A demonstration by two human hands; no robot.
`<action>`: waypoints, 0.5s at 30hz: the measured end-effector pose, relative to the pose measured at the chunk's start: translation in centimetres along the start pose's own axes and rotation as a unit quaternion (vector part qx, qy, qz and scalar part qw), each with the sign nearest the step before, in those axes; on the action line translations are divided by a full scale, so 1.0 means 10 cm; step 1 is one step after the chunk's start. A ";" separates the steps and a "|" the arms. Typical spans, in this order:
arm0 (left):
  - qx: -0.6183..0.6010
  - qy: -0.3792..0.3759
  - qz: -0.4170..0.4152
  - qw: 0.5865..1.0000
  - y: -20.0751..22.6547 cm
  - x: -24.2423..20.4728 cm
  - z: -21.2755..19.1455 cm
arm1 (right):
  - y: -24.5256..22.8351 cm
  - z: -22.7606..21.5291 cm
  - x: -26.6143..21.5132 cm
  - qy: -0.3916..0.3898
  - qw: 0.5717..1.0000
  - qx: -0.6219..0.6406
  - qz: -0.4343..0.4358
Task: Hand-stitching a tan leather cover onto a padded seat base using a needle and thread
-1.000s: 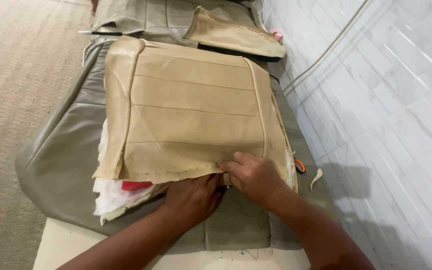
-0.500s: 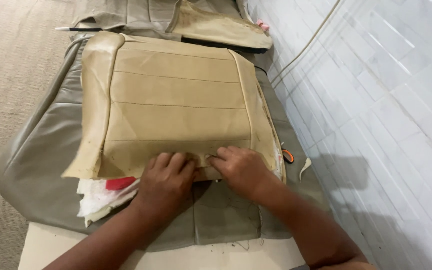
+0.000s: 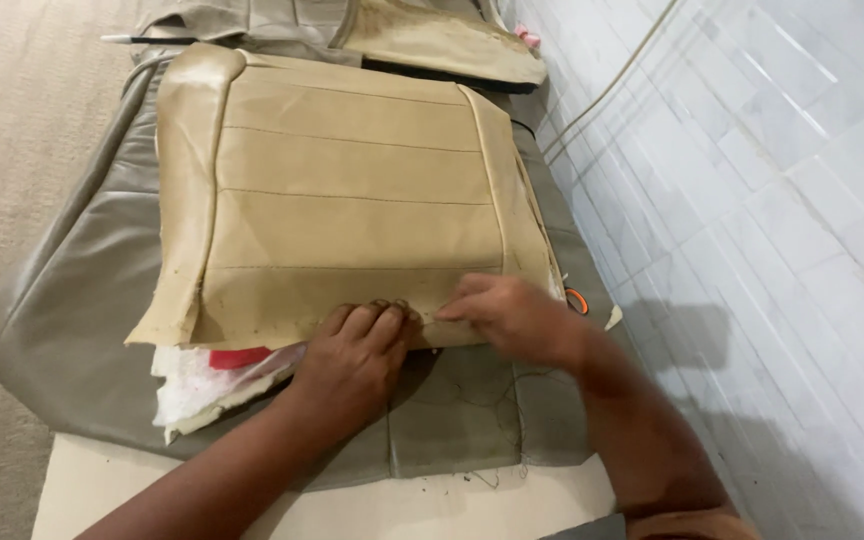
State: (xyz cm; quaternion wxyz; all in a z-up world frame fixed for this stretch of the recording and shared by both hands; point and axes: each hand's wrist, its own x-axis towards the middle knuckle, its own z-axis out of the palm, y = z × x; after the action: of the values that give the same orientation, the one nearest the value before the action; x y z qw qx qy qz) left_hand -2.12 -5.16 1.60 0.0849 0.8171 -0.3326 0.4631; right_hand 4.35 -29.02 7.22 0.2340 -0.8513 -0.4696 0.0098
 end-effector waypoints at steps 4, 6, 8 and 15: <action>0.005 0.032 0.000 0.999 0.02 0.02 0.00 | 0.01 -0.24 -0.12 0.088 0.992 -0.078 0.048; -0.020 0.069 -0.004 0.997 -0.03 -0.01 0.06 | 0.18 -0.15 -0.18 0.078 0.984 -0.136 0.086; -0.039 0.056 -0.005 0.998 -0.02 0.00 -0.08 | 0.06 -0.13 -0.14 0.064 0.973 -0.206 0.080; 0.002 0.087 -0.065 0.994 -0.07 0.06 -0.22 | -0.07 -0.05 -0.08 0.098 0.914 -0.392 0.042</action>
State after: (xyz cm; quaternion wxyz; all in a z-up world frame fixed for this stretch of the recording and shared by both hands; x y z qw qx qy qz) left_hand -3.08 -3.92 3.41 0.1420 0.7935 -0.2695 0.5268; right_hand 3.49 -29.58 7.82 -0.0742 -0.8903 -0.3744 -0.2483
